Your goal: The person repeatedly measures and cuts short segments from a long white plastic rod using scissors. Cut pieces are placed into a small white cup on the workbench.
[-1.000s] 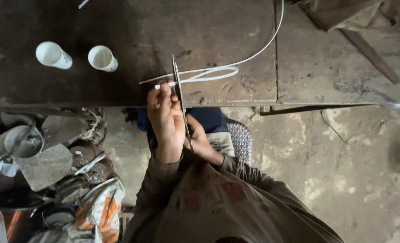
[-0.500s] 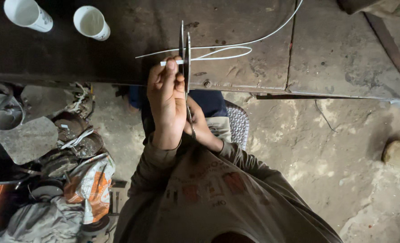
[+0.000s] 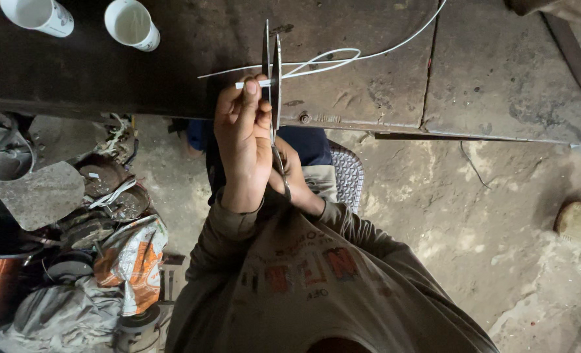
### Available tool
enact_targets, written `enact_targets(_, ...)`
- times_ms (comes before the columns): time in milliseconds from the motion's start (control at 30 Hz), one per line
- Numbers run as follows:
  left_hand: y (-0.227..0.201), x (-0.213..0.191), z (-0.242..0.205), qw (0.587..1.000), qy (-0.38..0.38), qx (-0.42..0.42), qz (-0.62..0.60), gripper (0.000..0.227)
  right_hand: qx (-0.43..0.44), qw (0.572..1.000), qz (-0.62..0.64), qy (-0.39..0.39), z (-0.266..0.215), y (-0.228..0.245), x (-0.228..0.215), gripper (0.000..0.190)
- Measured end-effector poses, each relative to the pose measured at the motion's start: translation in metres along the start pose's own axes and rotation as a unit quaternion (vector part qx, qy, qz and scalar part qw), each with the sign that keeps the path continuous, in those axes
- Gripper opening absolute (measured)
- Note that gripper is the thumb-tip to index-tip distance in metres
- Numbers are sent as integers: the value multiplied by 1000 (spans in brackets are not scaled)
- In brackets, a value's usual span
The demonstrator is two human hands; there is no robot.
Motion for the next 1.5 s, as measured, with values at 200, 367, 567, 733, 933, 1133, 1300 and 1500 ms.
enact_targets(200,1,-1,3,1000,5,7,9,9,-13,999,35,7,0,-2,1,36)
enact_targets(367,1,1,5,1000,9,0,6,9,-13,1000,24,-1,1,-3,1,27)
enact_targets(567,1,5,6,1000,10,-7,-2,8,-14,999,31,-8,-1,-5,0,22)
enact_targets(733,0,5,6,1000,7,-13,13,10,-8,999,42,-6,0,-10,-1,21)
enact_targets(933,3,5,9,1000,-3,-18,3,11,5,998,53,-14,-2,-20,-2,15)
enact_targets(1133,-3,11,13,1000,13,3,5,14,9,998,51,-24,0,-28,1,10)
enact_targets(1300,-74,31,19,931,123,279,202,18,-58,994,-92,-26,-5,-16,-24,20)
enact_targets(1500,-163,35,63,718,150,408,544,12,80,968,-236,29,-38,-47,-71,26)
Point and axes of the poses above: each hand's wrist, its own z-axis towards the middle knuckle, its own x-axis out of the palm, y = z × x, the point moved 8 cm from there along z, towards the middle knuckle, and after that the axes turned 12 degrees about x, right-handed, at the moved point
